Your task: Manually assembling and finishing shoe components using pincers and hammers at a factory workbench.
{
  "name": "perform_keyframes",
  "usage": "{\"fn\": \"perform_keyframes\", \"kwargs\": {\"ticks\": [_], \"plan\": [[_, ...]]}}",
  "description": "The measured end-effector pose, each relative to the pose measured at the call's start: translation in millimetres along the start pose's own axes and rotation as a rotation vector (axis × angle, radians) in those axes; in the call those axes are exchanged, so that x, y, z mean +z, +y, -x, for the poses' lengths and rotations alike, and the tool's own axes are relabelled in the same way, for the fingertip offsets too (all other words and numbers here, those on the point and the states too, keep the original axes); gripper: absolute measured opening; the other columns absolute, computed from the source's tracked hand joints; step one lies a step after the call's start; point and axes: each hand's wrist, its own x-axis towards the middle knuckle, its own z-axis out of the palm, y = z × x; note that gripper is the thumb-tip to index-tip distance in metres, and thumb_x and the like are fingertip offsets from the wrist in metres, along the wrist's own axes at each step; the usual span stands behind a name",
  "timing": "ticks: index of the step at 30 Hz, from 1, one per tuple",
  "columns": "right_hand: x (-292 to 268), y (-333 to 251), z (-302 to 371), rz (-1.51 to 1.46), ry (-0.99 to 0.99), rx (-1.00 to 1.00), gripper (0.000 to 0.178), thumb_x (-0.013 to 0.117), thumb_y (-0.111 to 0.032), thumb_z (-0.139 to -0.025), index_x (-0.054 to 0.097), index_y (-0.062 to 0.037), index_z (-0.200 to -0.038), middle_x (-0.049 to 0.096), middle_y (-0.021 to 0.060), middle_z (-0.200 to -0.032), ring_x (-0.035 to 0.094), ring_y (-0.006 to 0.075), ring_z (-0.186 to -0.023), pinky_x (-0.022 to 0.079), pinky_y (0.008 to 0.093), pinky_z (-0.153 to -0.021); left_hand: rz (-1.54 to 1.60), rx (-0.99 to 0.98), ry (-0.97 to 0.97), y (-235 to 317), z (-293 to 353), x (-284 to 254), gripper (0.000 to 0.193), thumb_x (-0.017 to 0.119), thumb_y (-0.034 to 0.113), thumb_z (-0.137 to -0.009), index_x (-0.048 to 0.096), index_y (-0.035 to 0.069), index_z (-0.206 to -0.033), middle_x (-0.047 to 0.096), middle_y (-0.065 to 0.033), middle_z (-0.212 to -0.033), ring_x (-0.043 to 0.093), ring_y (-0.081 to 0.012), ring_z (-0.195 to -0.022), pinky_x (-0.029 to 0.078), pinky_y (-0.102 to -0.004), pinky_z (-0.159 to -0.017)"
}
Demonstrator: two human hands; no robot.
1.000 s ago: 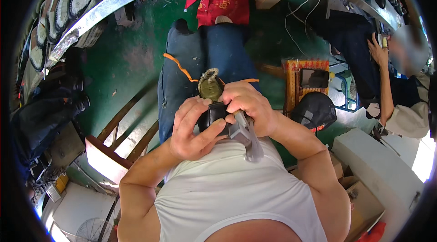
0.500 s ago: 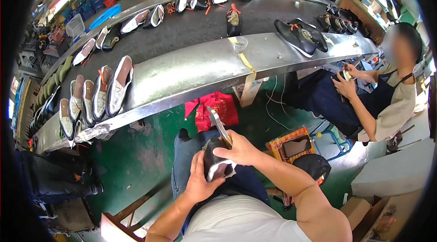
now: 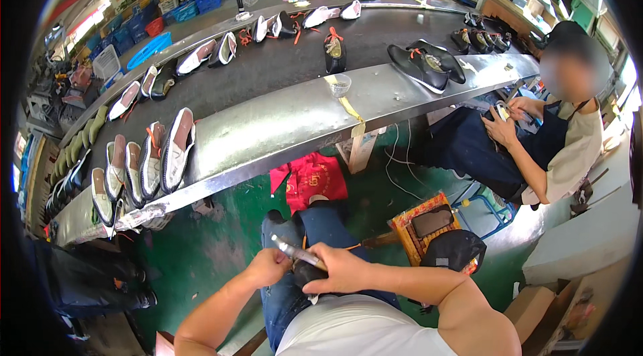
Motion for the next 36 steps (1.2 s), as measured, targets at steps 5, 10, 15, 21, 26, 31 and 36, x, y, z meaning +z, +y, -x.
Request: {"fn": "perform_keyframes", "kwargs": {"ticks": [5,10,15,21,26,31,36], "plan": [[14,-13,3,0.001,-0.073,-0.072,0.077,0.074,-0.044,-0.081,0.04,0.0049,-0.131,0.057,0.0313,-0.119,0.058,0.0444,-0.11,0.046,0.0448,-0.093,0.098,-0.003,-0.151,-32,0,-3,0.015,0.062,0.021,-0.093,0.064,0.006,-0.096,0.062,-0.0054,-0.074,0.053,-0.0157,-0.056,0.038,-0.0339,-0.047],[1,-10,-1,-0.001,-0.049,-0.033,0.078,0.075,-0.043,-0.08,0.04,0.006,-0.129,0.058,0.0315,-0.115,0.058,0.0445,-0.107,0.047,0.0452,-0.092,1.198,-0.171,-0.293,-24,20,-6,0.007,0.06,0.019,-0.097,0.062,0.012,-0.097,0.058,-0.0024,-0.074,0.047,-0.0111,-0.048,0.028,-0.0239,-0.04],[-8,-6,-2,-0.004,-0.106,-0.04,0.077,0.076,-0.042,-0.079,0.041,0.0065,-0.128,0.058,0.0306,-0.113,0.06,0.0435,-0.105,0.047,0.0443,-0.091,1.172,-0.231,-0.427,-30,11,-14,0.013,0.063,0.018,-0.095,0.057,0.01,-0.088,0.051,0.0023,-0.068,0.043,-0.0104,-0.05,0.03,-0.0246,-0.045],[-15,6,-4,-0.065,-0.112,0.006,0.075,0.077,-0.041,-0.077,0.043,0.0035,-0.127,0.061,0.0278,-0.112,0.061,0.0407,-0.105,0.047,0.0427,-0.092,0.066,0.142,-0.323,-79,-23,-52,0.036,0.067,0.032,-0.093,0.057,0.005,-0.115,0.054,0.0021,-0.072,0.049,-0.0105,-0.059,0.041,-0.029,-0.053],[-32,52,-31,-0.185,0.299,0.156,0.065,0.081,-0.04,-0.074,0.054,0.0028,-0.114,0.067,0.0174,-0.102,0.067,0.0246,-0.096,0.052,0.0353,-0.084,-0.018,0.511,-0.008,-65,-1,30,0.121,0.084,0.042,-0.073,0.005,-0.001,-0.154,0.001,-0.0277,-0.159,0.011,-0.0412,-0.148,0.026,-0.0481,-0.117],[-46,87,-87,-0.283,0.355,0.165,0.056,0.076,-0.047,-0.083,0.059,0.0043,-0.096,0.065,0.0109,-0.082,0.061,0.0162,-0.071,0.05,0.0338,-0.065,0.543,0.419,0.548,-33,-57,123,0.083,0.074,0.037,-0.086,0.035,-0.007,-0.144,0.048,-0.0274,-0.14,0.046,-0.0348,-0.132,0.038,-0.042,-0.109],[-22,74,-71,-0.198,0.519,0.037,0.07,0.084,-0.043,-0.074,0.054,0.0058,-0.115,0.066,0.0122,-0.097,0.063,0.0183,-0.09,0.051,0.0337,-0.082,0.369,0.416,0.764,-26,-46,91,0.044,0.05,0.034,-0.102,0.061,-0.005,-0.116,0.066,-0.0246,-0.104,0.065,-0.0381,-0.095,0.05,-0.0426,-0.086]]}}
